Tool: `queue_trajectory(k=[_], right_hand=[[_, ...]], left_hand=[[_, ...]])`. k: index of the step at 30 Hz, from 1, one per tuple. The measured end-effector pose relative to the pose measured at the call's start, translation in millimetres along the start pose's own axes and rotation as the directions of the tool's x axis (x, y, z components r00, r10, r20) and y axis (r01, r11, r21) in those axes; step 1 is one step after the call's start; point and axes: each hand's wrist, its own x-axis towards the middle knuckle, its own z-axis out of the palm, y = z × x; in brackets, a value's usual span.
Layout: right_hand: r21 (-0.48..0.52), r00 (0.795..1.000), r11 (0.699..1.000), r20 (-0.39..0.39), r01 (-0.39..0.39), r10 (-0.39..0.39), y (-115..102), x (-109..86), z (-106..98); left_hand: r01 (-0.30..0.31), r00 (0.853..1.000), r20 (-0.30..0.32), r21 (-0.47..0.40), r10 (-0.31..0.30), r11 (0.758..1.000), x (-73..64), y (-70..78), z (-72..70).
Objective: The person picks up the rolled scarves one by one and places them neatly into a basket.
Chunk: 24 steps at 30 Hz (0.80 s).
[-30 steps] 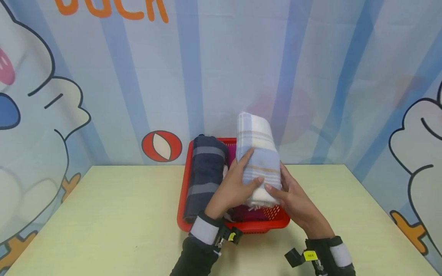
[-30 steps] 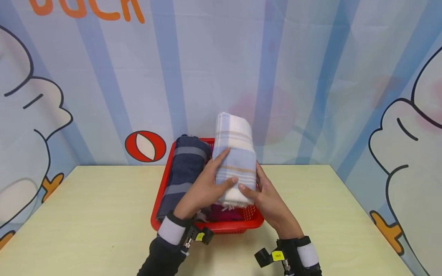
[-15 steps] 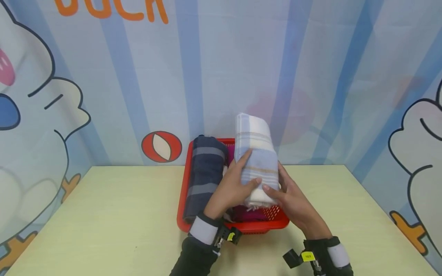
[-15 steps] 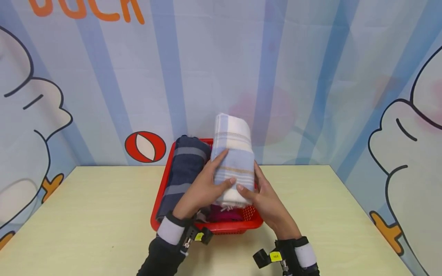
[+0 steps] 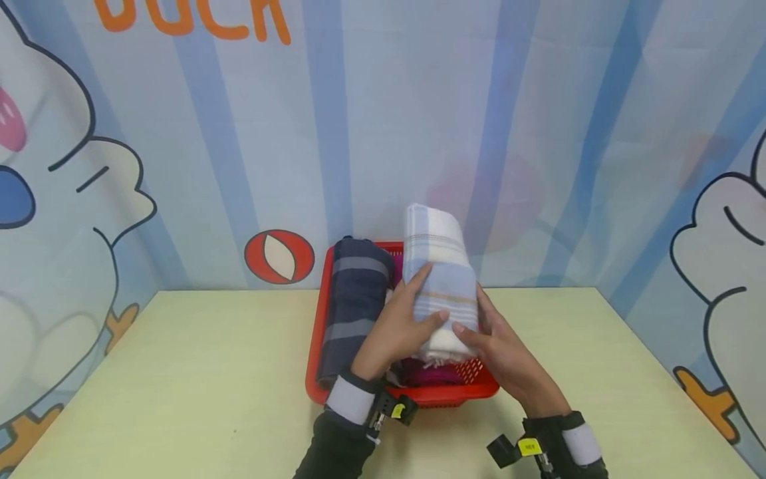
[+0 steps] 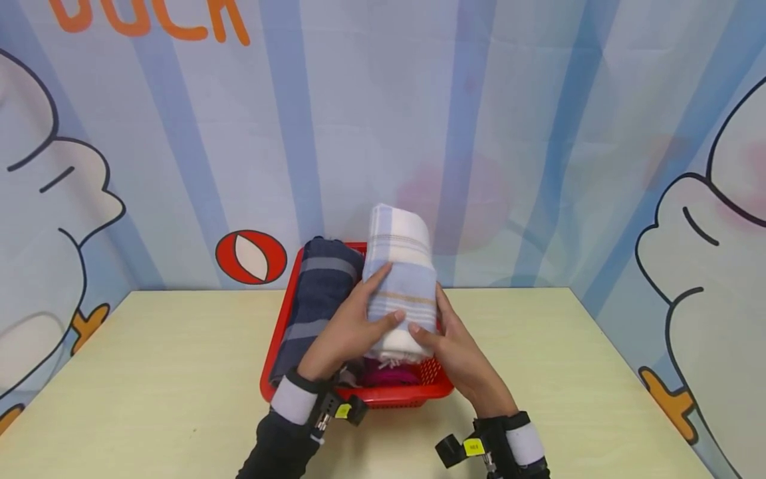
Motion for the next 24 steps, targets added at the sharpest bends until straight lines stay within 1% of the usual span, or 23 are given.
queue_trajectory(k=[7,15,21,24], right_hand=[[-0.004,1.000,1.000,-0.006,-0.004,0.004,1.1,0.6,0.7],[-0.045,0.999,0.999,-0.032,-0.027,0.025,2.6,2.7,-0.2],[-0.077,0.999,0.996,-0.041,-0.037,0.034,2.7,4.2,0.3],[-0.084,0.999,0.996,-0.040,-0.035,0.031,3.2,4.7,1.2]], left_hand=[[0.013,1.000,0.006,-0.010,-0.013,1.000,0.7,-0.9,0.3],[0.029,0.999,0.013,-0.013,-0.029,0.999,3.3,-1.6,0.7],[0.022,1.000,0.009,0.010,-0.023,1.000,4.0,-3.9,1.4],[0.034,0.999,0.009,0.022,-0.034,0.999,4.9,-5.2,1.3]])
